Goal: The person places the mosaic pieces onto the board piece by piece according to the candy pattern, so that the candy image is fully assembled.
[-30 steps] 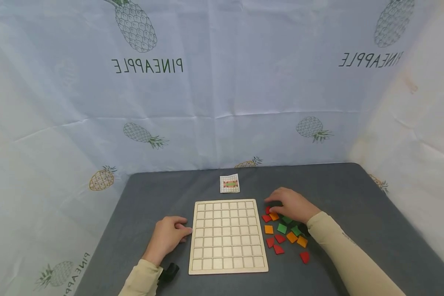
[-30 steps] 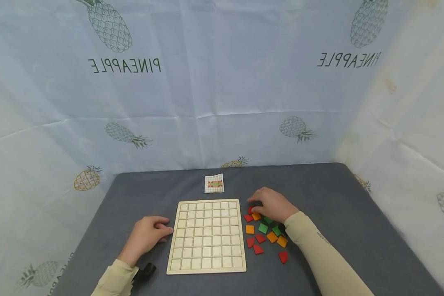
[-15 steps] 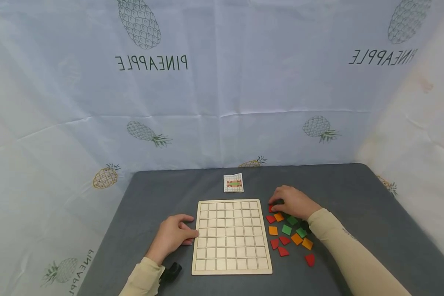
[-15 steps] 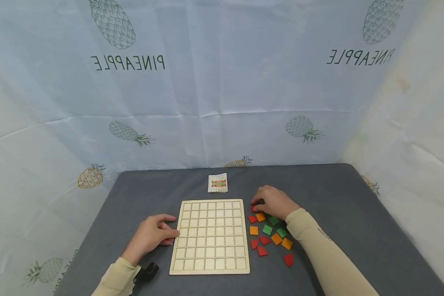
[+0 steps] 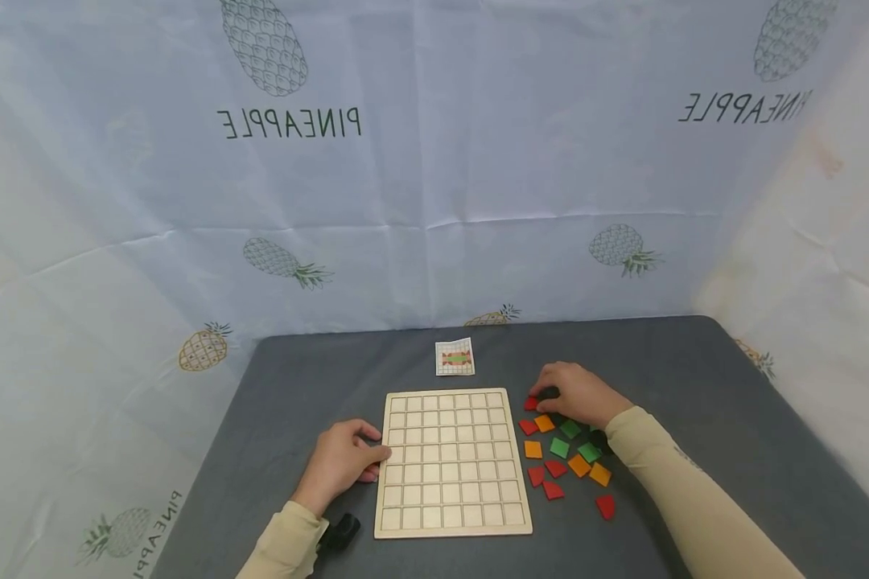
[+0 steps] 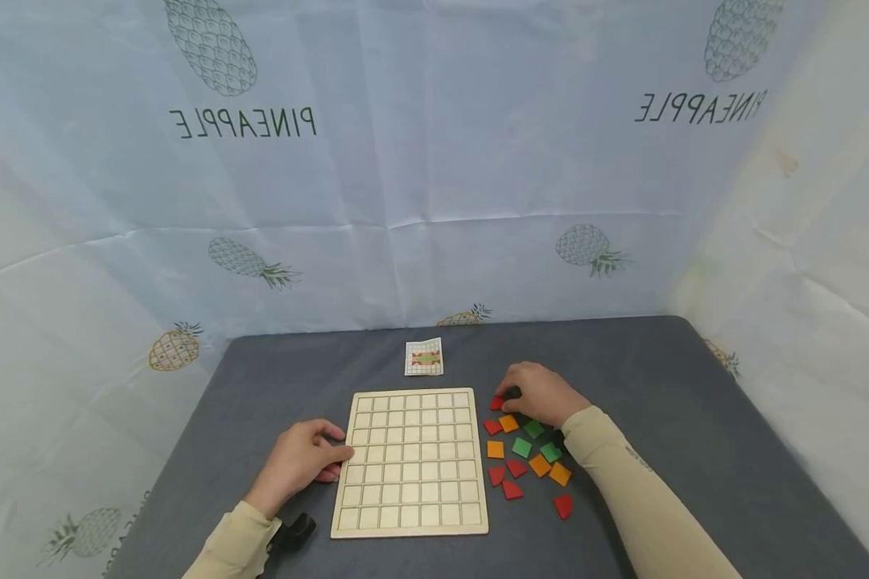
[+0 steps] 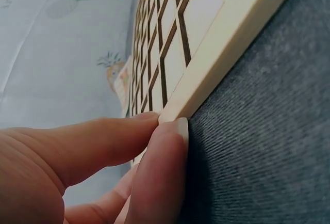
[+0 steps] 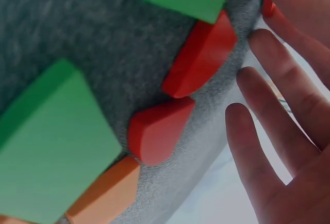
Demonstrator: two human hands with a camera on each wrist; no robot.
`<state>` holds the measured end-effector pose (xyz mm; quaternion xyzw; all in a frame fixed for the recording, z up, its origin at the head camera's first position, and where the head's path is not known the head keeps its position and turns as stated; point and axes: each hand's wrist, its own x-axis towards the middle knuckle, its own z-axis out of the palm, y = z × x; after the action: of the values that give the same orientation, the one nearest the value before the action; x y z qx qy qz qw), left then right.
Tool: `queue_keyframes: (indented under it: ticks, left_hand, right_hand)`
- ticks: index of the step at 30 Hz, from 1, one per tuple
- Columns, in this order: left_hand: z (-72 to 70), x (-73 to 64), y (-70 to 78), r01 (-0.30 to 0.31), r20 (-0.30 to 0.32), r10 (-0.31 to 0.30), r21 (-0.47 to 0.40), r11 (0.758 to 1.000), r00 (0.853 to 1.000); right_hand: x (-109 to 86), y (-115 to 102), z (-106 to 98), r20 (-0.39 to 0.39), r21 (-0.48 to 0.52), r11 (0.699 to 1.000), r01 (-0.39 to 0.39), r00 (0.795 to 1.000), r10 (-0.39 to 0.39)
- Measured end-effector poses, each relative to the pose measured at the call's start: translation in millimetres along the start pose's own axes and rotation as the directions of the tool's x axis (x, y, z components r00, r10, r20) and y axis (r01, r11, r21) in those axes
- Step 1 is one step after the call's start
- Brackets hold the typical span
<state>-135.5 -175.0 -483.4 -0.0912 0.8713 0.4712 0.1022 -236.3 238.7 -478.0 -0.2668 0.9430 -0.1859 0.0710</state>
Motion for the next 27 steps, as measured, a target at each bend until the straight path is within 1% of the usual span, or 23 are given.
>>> queue_keyframes:
  ticks: [5,8,12,17,20,27]
  left_hand:
    - [-2.0,0.2,0.5,0.032,0.013,-0.031,-0.023,0.999,0.999]
    - [-3.3,0.8,0.7,0.053,0.017,-0.053,-0.022,0.998,0.998]
    - [-3.8,2.2,2.7,0.053,0.015,-0.053,-0.011,0.999,0.998]
    - [-3.1,3.2,5.5,0.04,0.016,-0.04,-0.009,0.999,0.999]
    - [-2.5,3.4,6.4,0.04,0.02,-0.039,-0.011,0.999,0.999]
    - [-3.1,4.2,5.7,0.051,0.037,-0.05,-0.037,0.998,0.998]
  right_hand:
    - [-5.7,-7.1,-0.1,-0.012,0.059,0.997,-0.055,0.998,0.055]
    - [-11.0,-18.0,1.6,-0.031,0.109,0.991,-0.081,0.996,0.085]
    - [-17.6,-37.1,7.4,-0.07,0.151,0.983,-0.102,0.991,0.113]
    - [-22.5,-58.1,19.7,-0.108,0.131,0.988,-0.083,0.989,0.097]
    - [-23.1,-66.8,25.9,-0.112,0.107,0.991,-0.084,0.989,0.096]
    - [-22.9,-74.9,31.9,-0.13,0.057,0.996,-0.072,0.988,0.078]
